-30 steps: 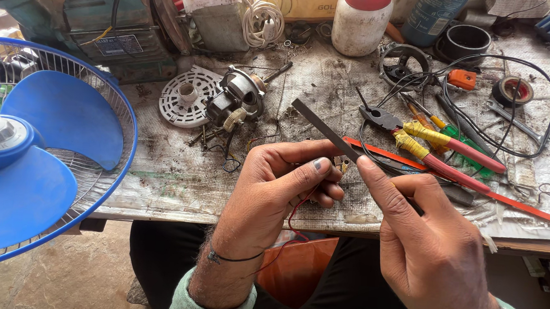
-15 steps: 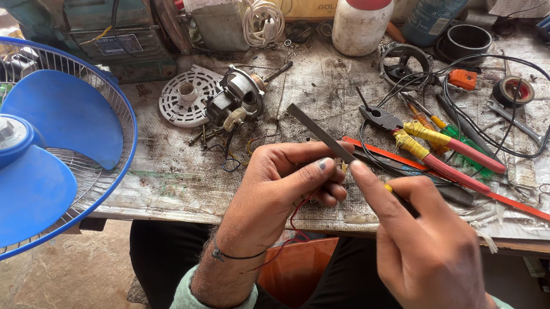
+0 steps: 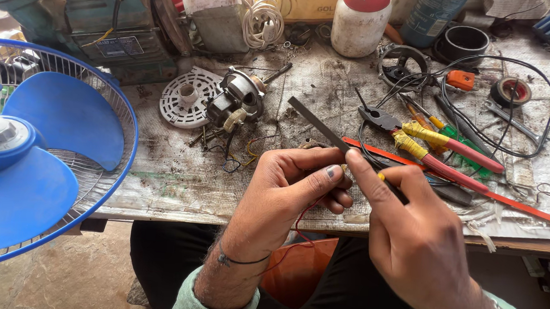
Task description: The person holds a small cylindrical motor component on a cluttered workbench and files its edges and inner rim using a flat file, rotating the part between strokes. They continue filing around the rim, then set the file down and reposition the component on the bench.
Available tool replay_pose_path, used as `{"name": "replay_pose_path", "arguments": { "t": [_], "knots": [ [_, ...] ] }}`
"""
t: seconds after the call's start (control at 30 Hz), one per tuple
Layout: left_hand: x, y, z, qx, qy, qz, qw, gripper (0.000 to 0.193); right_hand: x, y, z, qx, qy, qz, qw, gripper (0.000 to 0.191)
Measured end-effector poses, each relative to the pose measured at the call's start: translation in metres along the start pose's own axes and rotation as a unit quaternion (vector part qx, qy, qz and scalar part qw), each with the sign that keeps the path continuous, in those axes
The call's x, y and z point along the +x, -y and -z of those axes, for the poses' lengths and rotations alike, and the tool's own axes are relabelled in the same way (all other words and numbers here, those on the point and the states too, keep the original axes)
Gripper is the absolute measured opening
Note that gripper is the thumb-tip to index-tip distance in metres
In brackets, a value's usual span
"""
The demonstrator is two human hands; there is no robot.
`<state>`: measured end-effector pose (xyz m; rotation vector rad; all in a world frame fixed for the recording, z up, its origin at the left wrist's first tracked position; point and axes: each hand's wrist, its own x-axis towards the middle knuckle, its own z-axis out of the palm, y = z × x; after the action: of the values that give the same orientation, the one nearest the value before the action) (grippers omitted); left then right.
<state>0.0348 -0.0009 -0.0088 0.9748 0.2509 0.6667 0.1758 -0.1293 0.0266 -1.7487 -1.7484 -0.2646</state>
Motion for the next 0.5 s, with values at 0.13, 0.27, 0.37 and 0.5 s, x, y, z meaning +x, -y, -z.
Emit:
{"name": "replay_pose_path", "arguments": {
  "t": [0.13,0.27,0.37,0.5],
  "knots": [
    [0.002,-0.001,0.000,0.007,-0.005,0.006,1.000,0.034,-0.001,-0.001,0.003,0.015,-0.020,-0.011,1.000,0.064],
    [-0.002,-0.003,-0.002,-0.008,-0.004,0.003,1.000,0.033,-0.008,0.001,0.003,0.002,-0.019,0.004,1.000,0.065],
    [-0.004,-0.005,-0.005,-0.002,0.009,0.007,1.000,0.034,-0.005,-0.002,-0.001,0.004,-0.017,-0.001,1.000,0.067],
    [-0.006,-0.005,-0.010,0.003,0.014,0.013,1.000,0.035,-0.004,0.000,0.004,-0.001,-0.045,-0.001,0.999,0.063]
  ]
}}
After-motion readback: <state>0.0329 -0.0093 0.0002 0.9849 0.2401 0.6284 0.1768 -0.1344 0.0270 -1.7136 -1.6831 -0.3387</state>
